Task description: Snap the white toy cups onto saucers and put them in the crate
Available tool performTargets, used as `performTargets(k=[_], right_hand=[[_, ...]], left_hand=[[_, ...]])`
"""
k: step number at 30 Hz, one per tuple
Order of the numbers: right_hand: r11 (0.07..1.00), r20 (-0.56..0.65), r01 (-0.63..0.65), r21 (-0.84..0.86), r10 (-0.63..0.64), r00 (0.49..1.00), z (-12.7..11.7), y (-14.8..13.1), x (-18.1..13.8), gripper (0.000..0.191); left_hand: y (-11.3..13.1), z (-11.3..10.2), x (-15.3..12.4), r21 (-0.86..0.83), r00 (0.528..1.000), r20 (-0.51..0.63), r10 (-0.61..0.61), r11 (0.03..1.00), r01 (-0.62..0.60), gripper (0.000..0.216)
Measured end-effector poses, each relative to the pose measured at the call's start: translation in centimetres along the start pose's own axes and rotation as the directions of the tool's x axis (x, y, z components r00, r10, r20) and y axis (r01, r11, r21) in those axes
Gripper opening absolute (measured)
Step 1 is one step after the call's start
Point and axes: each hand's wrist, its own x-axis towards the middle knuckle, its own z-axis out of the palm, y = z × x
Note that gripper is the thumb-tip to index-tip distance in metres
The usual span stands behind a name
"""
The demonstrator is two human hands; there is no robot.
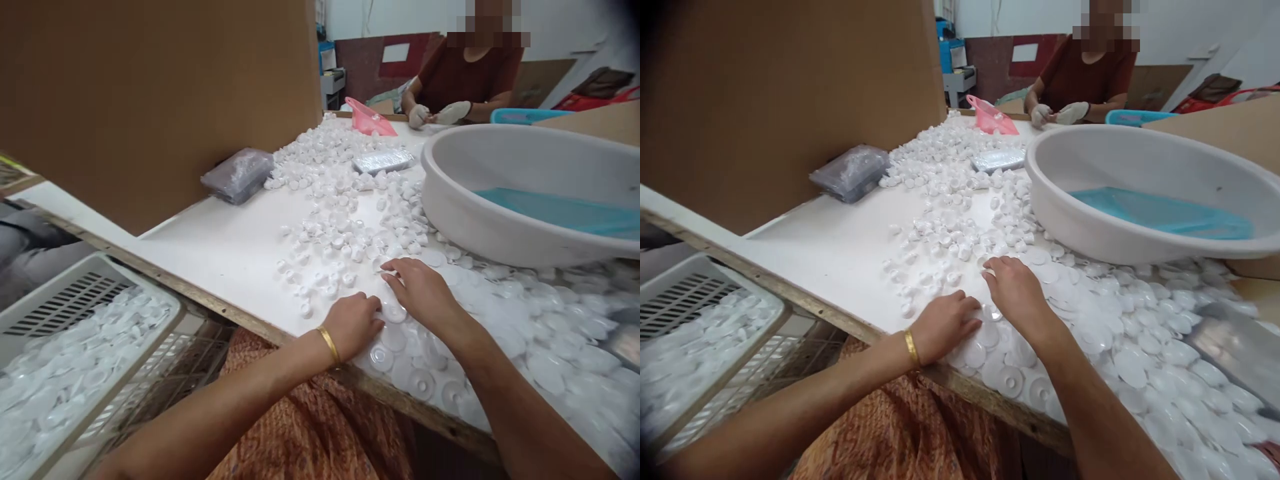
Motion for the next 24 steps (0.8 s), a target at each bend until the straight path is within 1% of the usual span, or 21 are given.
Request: performTargets(k=[3, 5, 6, 7, 9, 10, 11, 12, 13, 14, 15, 17, 19, 24], right_hand=[[0.997, -0.064, 0.071, 0.034, -0.069, 0.996, 0.5, 0.3, -0.2, 0.022], [0.991, -0.104, 0.117, 0.068, -0.110, 0.988, 0.8, 0.4, -0.2, 0.022], [0.987, -0.113, 0.131, 0.095, -0.120, 0.986, 0.8, 0.3, -0.2, 0.022], [0.982, -0.115, 0.135, 0.130, -0.120, 0.986, 0.8, 0.0, -0.3, 0.021], [0.969, -0.100, 0.130, 0.211, -0.111, 0.989, 0.8, -1.3, -0.4, 0.021], [0.959, -0.086, 0.131, 0.251, -0.113, 0.990, 0.9, -2.2, -0.5, 0.022], [0.947, -0.075, 0.144, 0.286, -0.127, 0.989, 0.9, -3.3, -0.7, 0.022], [0.933, -0.073, 0.173, 0.317, -0.158, 0.985, 1.1, -4.4, -0.8, 0.023], [0.915, -0.076, 0.219, 0.338, -0.205, 0.976, 1.3, -5.6, -1.0, 0.024], [0.895, -0.084, 0.275, 0.350, -0.262, 0.961, 1.6, -6.6, -1.1, 0.025], [0.875, -0.094, 0.331, 0.353, -0.318, 0.943, 2.0, -7.5, -1.3, 0.026], [0.848, -0.106, 0.413, 0.332, -0.402, 0.910, 2.7, -8.5, -1.6, 0.028], [0.845, -0.102, 0.441, 0.303, -0.431, 0.897, 3.3, -8.8, -1.7, 0.029], [0.864, -0.078, 0.406, 0.298, -0.402, 0.912, 3.5, -8.0, -1.8, 0.028]], left_hand=[[0.0, 0.3, 0.4, -0.192, 0.997, -0.042, -0.065, 0.980, 0.056, 0.019], [-0.9, -0.4, 0.1, -0.356, 0.991, -0.073, -0.114, 0.931, 0.081, 0.014], [-1.6, -1.0, -0.3, -0.463, 0.986, -0.074, -0.149, 0.881, 0.098, 0.012], [-2.7, -1.8, -0.8, -0.576, 0.979, -0.072, -0.190, 0.809, 0.114, 0.010], [-5.6, -3.4, -2.0, -0.756, 0.948, -0.077, -0.309, 0.638, 0.147, 0.011], [-7.4, -4.2, -2.6, -0.798, 0.912, -0.112, -0.395, 0.583, 0.154, 0.011], [-9.2, -5.0, -3.1, -0.811, 0.860, -0.148, -0.489, 0.557, 0.177, 0.012], [-11.0, -5.5, -3.4, -0.816, 0.795, -0.203, -0.572, 0.547, 0.186, 0.012], [-12.6, -6.0, -3.7, -0.819, 0.747, -0.236, -0.621, 0.541, 0.191, 0.012], [-14.0, -6.3, -3.8, -0.825, 0.717, -0.241, -0.655, 0.527, 0.204, 0.012], [-14.9, -6.4, -3.7, -0.835, 0.702, -0.233, -0.673, 0.509, 0.210, 0.013], [-16.0, -6.3, -3.4, -0.857, 0.709, -0.186, -0.680, 0.466, 0.222, 0.014], [-16.1, -6.0, -2.9, -0.868, 0.723, -0.151, -0.674, 0.440, 0.230, 0.015], [-16.1, -5.7, -2.4, -0.860, 0.729, -0.116, -0.675, 0.436, 0.266, 0.016]])
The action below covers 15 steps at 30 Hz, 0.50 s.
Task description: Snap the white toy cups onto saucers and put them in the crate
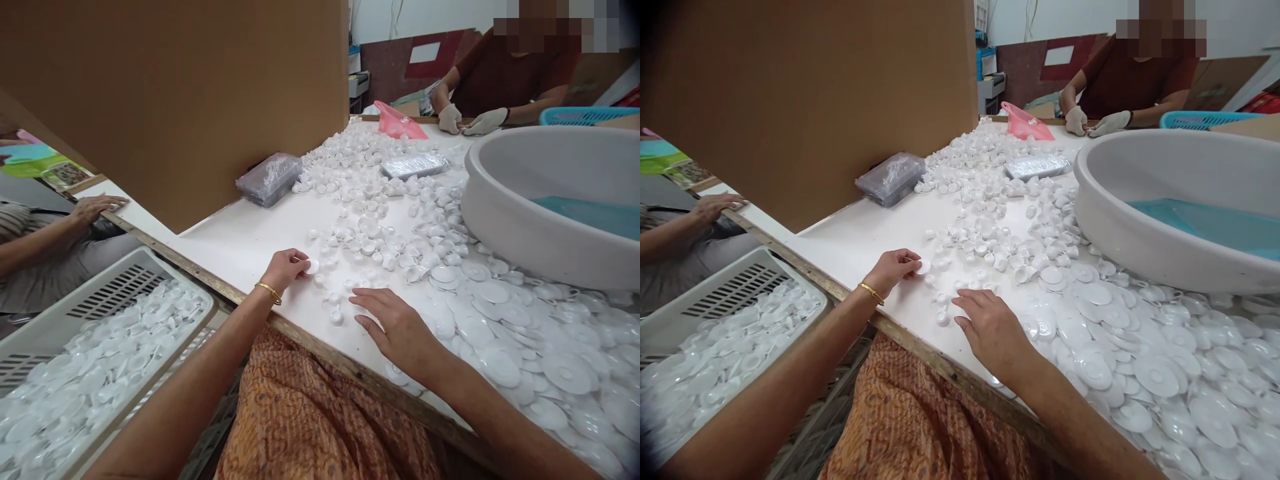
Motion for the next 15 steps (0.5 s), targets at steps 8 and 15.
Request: performTargets(k=[8, 15], right_hand=[[0.999, 0.091, 0.044, -0.002, -0.043, 0.995, -0.3, -1.0, 2.8, 0.031], [0.946, 0.201, 0.127, -0.298, -0.068, 0.977, 3.1, -1.3, 8.2, 0.028]], left_hand=[[0.4, -0.7, 0.2, 0.071, 0.995, 0.080, -0.056, 0.996, 0.050, 0.013], [0.4, -1.2, 0.4, 0.173, 0.992, 0.116, -0.043, 0.985, 0.023, 0.015]])
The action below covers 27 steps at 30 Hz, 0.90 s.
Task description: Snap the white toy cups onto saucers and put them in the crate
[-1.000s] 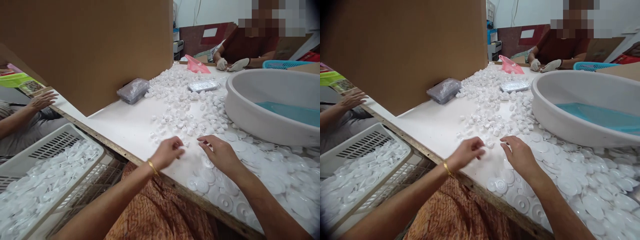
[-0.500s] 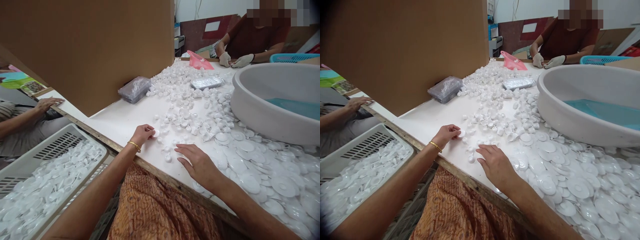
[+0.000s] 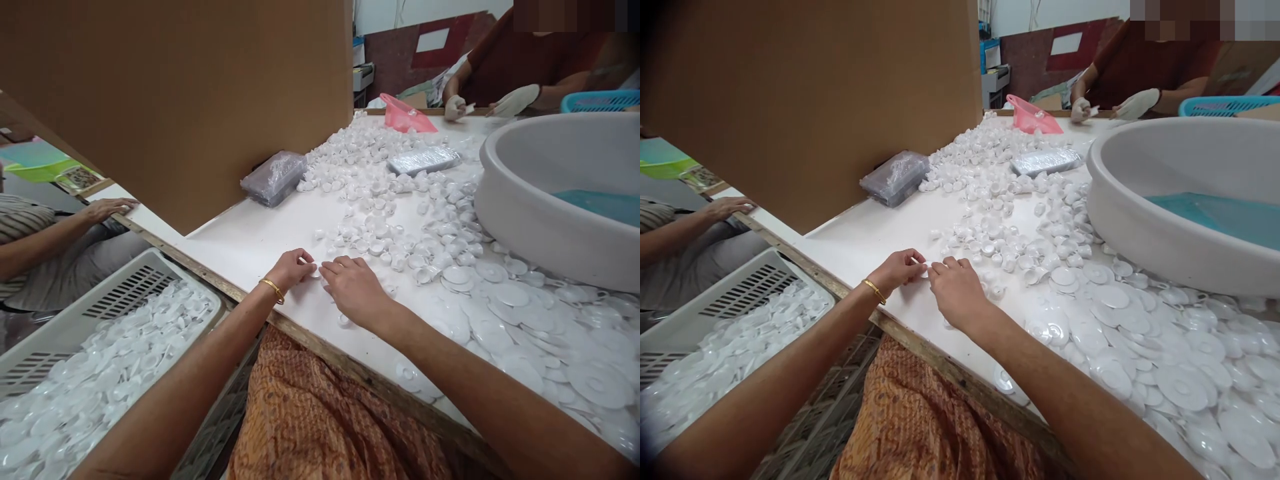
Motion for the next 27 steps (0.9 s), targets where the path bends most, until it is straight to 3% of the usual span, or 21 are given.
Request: performTargets(k=[3, 5, 7, 9, 12, 17, 22, 27], right_hand=[[0.998, -0.014, 0.019, -0.060, -0.020, 1.000, 1.3, -0.2, 0.7, 0.027], [0.996, -0.042, 0.029, -0.081, -0.033, 0.999, 1.8, -0.3, 0.6, 0.028], [0.995, -0.057, 0.030, -0.093, -0.035, 0.998, 2.1, -0.2, 0.5, 0.026], [0.995, -0.070, 0.031, -0.094, -0.038, 0.997, 2.2, 0.0, 0.4, 0.025], [0.997, -0.094, 0.050, -0.066, -0.057, 0.994, 2.2, 0.4, 0.5, 0.026], [0.999, -0.116, 0.049, -0.020, -0.051, 0.992, 2.5, 0.4, 0.5, 0.028], [0.996, -0.135, 0.038, 0.076, -0.028, 0.990, 3.0, 0.4, 0.4, 0.033], [0.983, -0.078, -0.043, 0.179, 0.058, 0.995, 2.7, -0.2, 0.7, 0.032]], left_hand=[[-0.2, 0.1, 1.1, 0.264, 0.982, -0.130, 0.137, 0.959, -0.099, 0.017], [0.0, 0.7, 2.2, 0.516, 0.919, -0.239, 0.315, 0.842, -0.154, 0.021], [0.2, 1.5, 3.1, 0.707, 0.861, -0.268, 0.433, 0.695, -0.130, 0.026], [0.4, 2.3, 3.7, 0.805, 0.857, -0.237, 0.458, 0.586, -0.091, 0.028], [0.3, 2.9, 4.0, 0.853, 0.873, -0.180, 0.453, 0.515, -0.091, 0.029], [0.2, 2.7, 4.0, 0.870, 0.891, -0.108, 0.442, 0.475, -0.130, 0.027], [0.2, 2.6, 4.5, 0.857, 0.910, -0.065, 0.409, 0.490, -0.159, 0.030], [0.3, 2.7, 4.2, 0.835, 0.913, -0.103, 0.395, 0.534, -0.136, 0.033]])
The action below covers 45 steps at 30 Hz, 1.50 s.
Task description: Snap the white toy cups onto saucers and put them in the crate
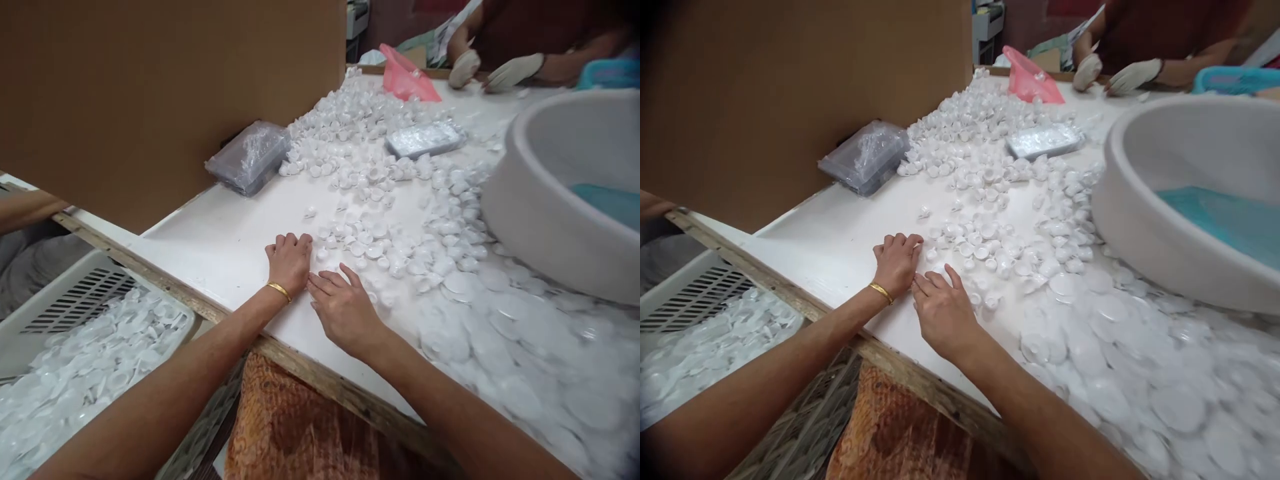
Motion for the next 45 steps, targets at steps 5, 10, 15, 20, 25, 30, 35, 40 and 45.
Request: performTargets(k=[5, 10, 15, 20, 25, 30, 35, 40, 45], right_hand=[[0.992, -0.042, -0.049, 0.112, 0.054, 0.998, -4.4, 0.4, -1.1, 0.034], [0.905, 0.019, -0.389, 0.170, 0.392, 0.920, -10.7, 3.9, -7.9, 0.025], [0.919, 0.115, -0.366, -0.150, 0.384, 0.916, -10.5, 5.5, -13.8, 0.024], [0.906, 0.021, -0.385, -0.176, 0.395, 0.919, -8.9, 5.7, -14.1, 0.008], [0.806, 0.001, -0.591, -0.018, 0.591, 0.806, -10.8, 5.1, -12.8, 0.009], [0.723, -0.013, -0.589, 0.361, 0.635, 0.772, -10.7, 2.7, -9.6, 0.016], [0.734, -0.093, -0.356, 0.578, 0.492, 0.865, -7.4, 1.4, -4.3, 0.010], [0.854, -0.164, -0.208, 0.477, 0.319, 0.934, -3.4, 1.3, 0.7, 0.002], [0.950, -0.171, -0.068, 0.304, 0.125, 0.977, -1.0, 0.7, 3.2, 0.004]], left_hand=[[-0.6, -1.3, -0.3, 0.040, 0.994, 0.070, -0.083, 0.996, 0.080, 0.037], [-3.4, -2.7, -0.4, -0.077, 0.952, 0.239, -0.192, 0.973, 0.216, 0.046], [-5.1, -3.6, -1.4, -0.018, 0.948, 0.224, -0.227, 0.971, 0.237, 0.047], [-3.4, -3.5, -2.1, 0.026, 0.994, 0.018, -0.107, 0.994, 0.107, 0.033], [0.0, -1.8, -0.9, -0.142, 0.993, 0.029, 0.117, 0.984, -0.111, 0.032], [0.5, -1.3, -0.9, -0.119, 0.990, 0.044, 0.134, 0.985, -0.128, 0.024], [-1.3, -2.0, -3.8, -0.075, 0.995, 0.023, 0.095, 0.993, -0.093, 0.024], [-2.8, -3.0, -5.0, -0.213, 0.998, 0.062, -0.003, 0.977, 0.016, 0.028], [-3.1, -4.1, -4.4, -0.314, 0.990, 0.111, -0.090, 0.942, 0.121, 0.037]])
